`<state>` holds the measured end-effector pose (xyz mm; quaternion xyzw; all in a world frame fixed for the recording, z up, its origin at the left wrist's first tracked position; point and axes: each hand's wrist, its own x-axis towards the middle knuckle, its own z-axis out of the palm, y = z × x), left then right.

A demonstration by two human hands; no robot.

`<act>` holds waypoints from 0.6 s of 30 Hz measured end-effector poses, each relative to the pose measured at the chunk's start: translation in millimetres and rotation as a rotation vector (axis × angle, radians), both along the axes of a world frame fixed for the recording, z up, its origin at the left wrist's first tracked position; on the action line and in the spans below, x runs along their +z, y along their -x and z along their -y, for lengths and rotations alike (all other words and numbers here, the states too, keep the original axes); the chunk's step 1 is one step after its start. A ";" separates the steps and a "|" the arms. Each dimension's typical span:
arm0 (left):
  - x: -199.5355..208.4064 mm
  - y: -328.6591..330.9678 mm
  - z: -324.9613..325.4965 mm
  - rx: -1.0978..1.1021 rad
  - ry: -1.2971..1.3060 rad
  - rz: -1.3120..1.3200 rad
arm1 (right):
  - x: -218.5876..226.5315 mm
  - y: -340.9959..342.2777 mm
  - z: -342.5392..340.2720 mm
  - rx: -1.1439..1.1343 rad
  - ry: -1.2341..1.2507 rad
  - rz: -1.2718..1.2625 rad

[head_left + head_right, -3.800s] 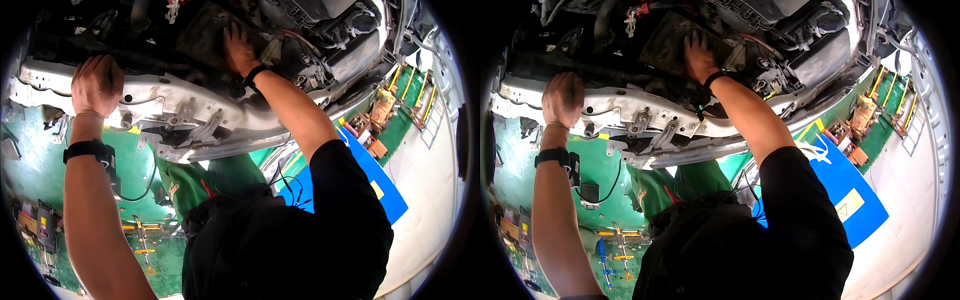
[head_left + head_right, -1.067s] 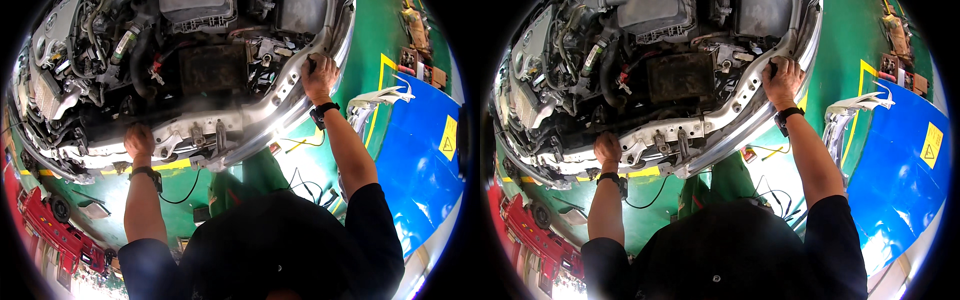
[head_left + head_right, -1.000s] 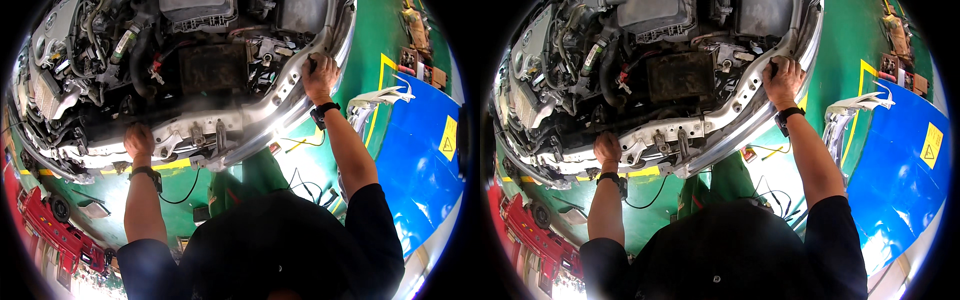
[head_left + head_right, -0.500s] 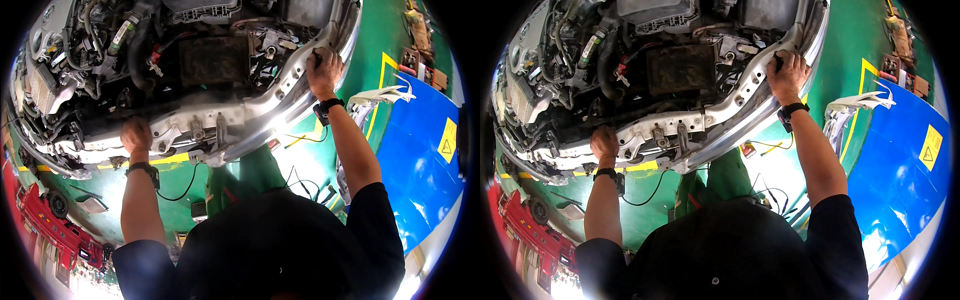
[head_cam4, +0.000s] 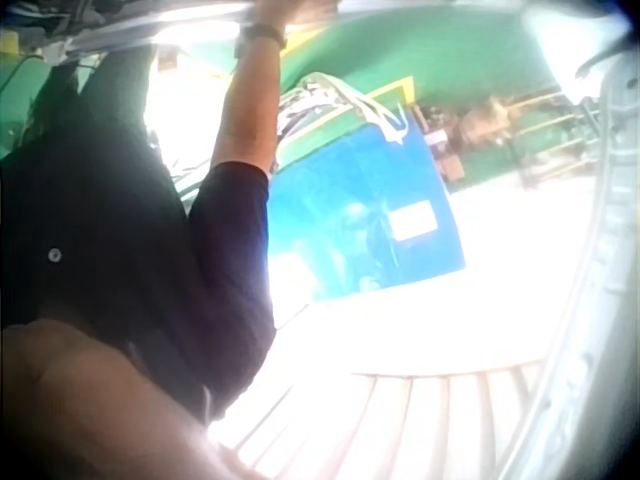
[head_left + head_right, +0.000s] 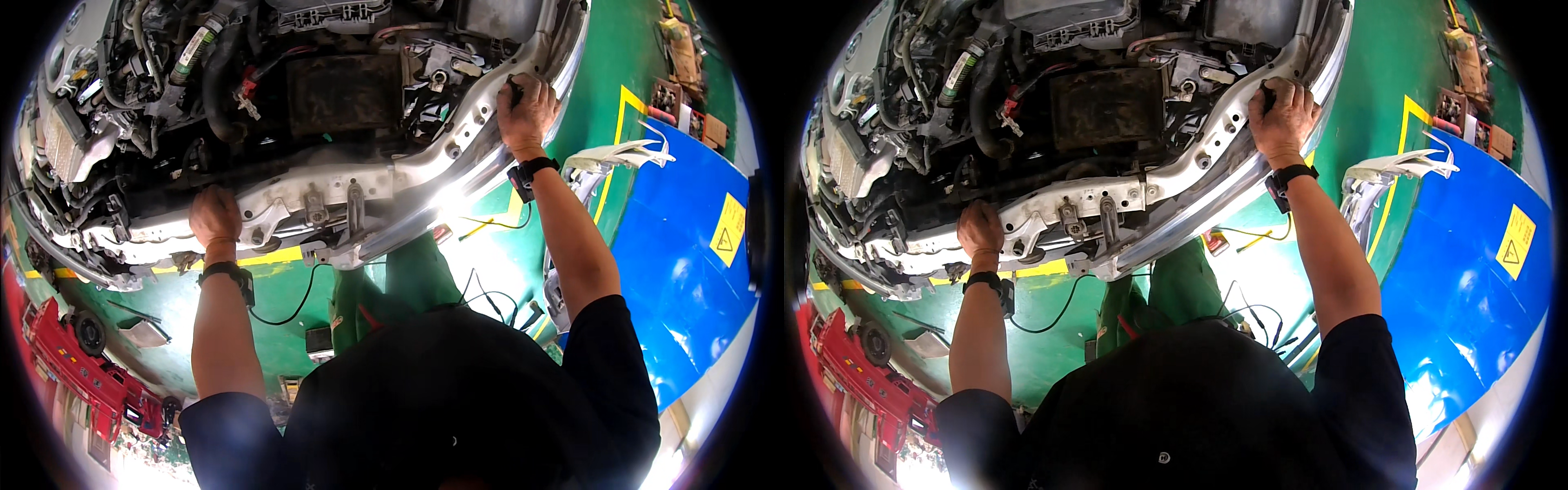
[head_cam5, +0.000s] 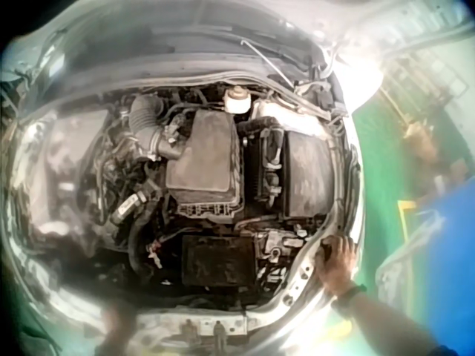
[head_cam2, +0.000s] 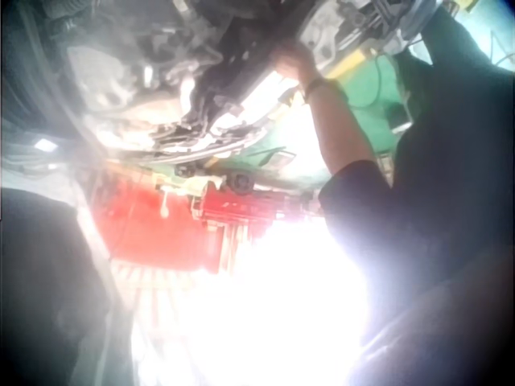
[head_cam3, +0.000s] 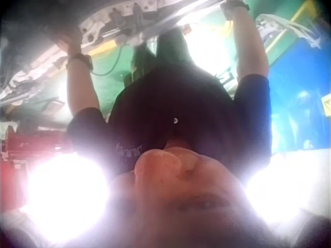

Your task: The person works on the front section of a car, first handling items in the engine bay and then crouching to manipulate a large plastic component near the radiator using a screwdriver and by hand.

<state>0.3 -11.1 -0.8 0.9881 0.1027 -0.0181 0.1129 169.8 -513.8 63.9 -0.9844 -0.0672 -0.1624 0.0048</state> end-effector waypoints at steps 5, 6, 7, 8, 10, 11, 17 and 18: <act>-1.0 -1.0 -0.2 0.006 -0.011 0.015 | 0.4 0.0 3.0 -0.025 0.017 -0.018; -2.2 0.2 -2.0 0.009 -0.015 0.007 | -0.4 -0.6 2.8 -0.011 0.015 -0.009; -2.7 1.2 -3.7 0.012 -0.019 -0.001 | 0.0 -1.0 0.4 0.004 0.013 0.000; -2.8 2.6 -4.4 0.017 -0.024 0.000 | 2.9 0.0 -3.2 0.002 0.004 0.006; -1.6 0.2 -1.6 0.032 -0.003 -0.044 | 2.4 0.2 -0.3 0.002 0.017 0.009; -1.9 -0.8 -0.2 0.035 -0.008 -0.041 | 2.6 0.2 1.7 0.001 0.034 0.009; -5.3 4.7 -6.9 0.055 -0.009 -0.038 | 2.4 0.3 -2.7 0.007 0.023 -0.001; -3.5 3.2 -5.5 0.050 0.003 -0.032 | 2.5 0.0 -1.7 0.000 0.025 -0.009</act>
